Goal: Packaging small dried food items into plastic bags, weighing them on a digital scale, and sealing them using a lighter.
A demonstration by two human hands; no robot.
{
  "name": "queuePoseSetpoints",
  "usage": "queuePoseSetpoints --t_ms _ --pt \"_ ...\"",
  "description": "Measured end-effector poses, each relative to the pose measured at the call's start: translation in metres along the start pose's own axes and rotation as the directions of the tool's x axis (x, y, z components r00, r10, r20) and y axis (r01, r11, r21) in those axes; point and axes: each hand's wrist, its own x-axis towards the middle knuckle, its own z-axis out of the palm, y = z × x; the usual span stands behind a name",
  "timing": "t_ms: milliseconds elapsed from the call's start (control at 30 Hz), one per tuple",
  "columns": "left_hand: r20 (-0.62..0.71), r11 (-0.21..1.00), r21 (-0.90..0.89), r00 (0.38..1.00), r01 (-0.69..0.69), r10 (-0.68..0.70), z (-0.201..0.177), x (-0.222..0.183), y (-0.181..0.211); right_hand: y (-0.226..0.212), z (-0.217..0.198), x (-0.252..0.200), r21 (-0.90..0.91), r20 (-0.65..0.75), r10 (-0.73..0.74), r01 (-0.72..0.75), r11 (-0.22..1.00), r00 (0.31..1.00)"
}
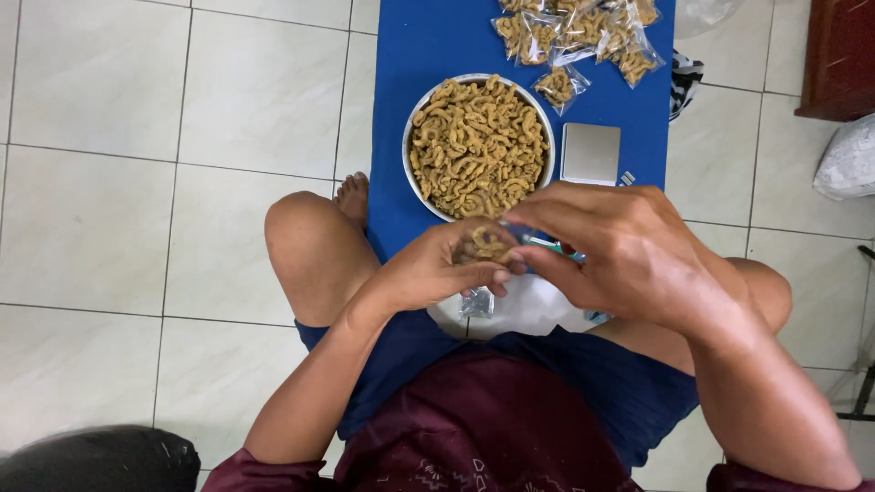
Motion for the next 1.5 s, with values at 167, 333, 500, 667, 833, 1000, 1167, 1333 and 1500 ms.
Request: queuePoseSetpoints --t_ms 167,333,500,667,833,1000,1167,1333,1500 --pt "0.002 0.998 0.059 1.000 0.021 -0.022 0.009 0.005 0.009 0.012 0.006 0.000 0.014 0.095 0.085 -0.086 0.996 0.992" --pt "-0.065 0.995 0.081 0.997 0.052 -0.047 0.015 0.004 0.013 0.029 0.009 -0.003 0.047 0.156 0.097 -0.105 0.993 0.983" --pt "-0.139 0.997 0.076 0.990 0.018 -0.007 0.022 -0.001 0.016 0.029 0.014 -0.008 0.101 0.176 0.122 -0.141 0.985 0.977" --pt "-0.164 0.993 0.111 0.986 0.047 -0.028 0.027 0.000 0.017 0.025 0.015 -0.007 0.151 0.153 0.094 -0.117 0.982 0.984" --pt "-0.159 0.993 0.114 0.987 0.034 -0.016 0.027 0.002 0.017 0.030 0.014 -0.009 0.202 0.137 0.100 -0.127 0.971 0.985" --pt "-0.159 0.995 0.100 0.987 0.031 -0.014 0.028 0.001 0.013 0.034 0.014 -0.016 0.325 0.113 0.165 -0.193 0.926 0.980" --pt "-0.169 0.996 0.086 0.986 0.025 -0.010 0.028 -0.003 0.009 0.037 0.015 -0.020 0.416 0.107 0.206 -0.232 0.879 0.973" --pt "-0.173 0.997 0.072 0.985 0.015 -0.002 0.028 -0.004 0.007 0.039 0.015 -0.022 0.497 0.105 0.251 -0.269 0.825 0.962" --pt "-0.205 0.988 0.154 0.978 -0.004 0.036 0.028 -0.006 0.011 0.036 0.012 -0.018 0.376 0.101 0.218 -0.240 0.895 0.971"
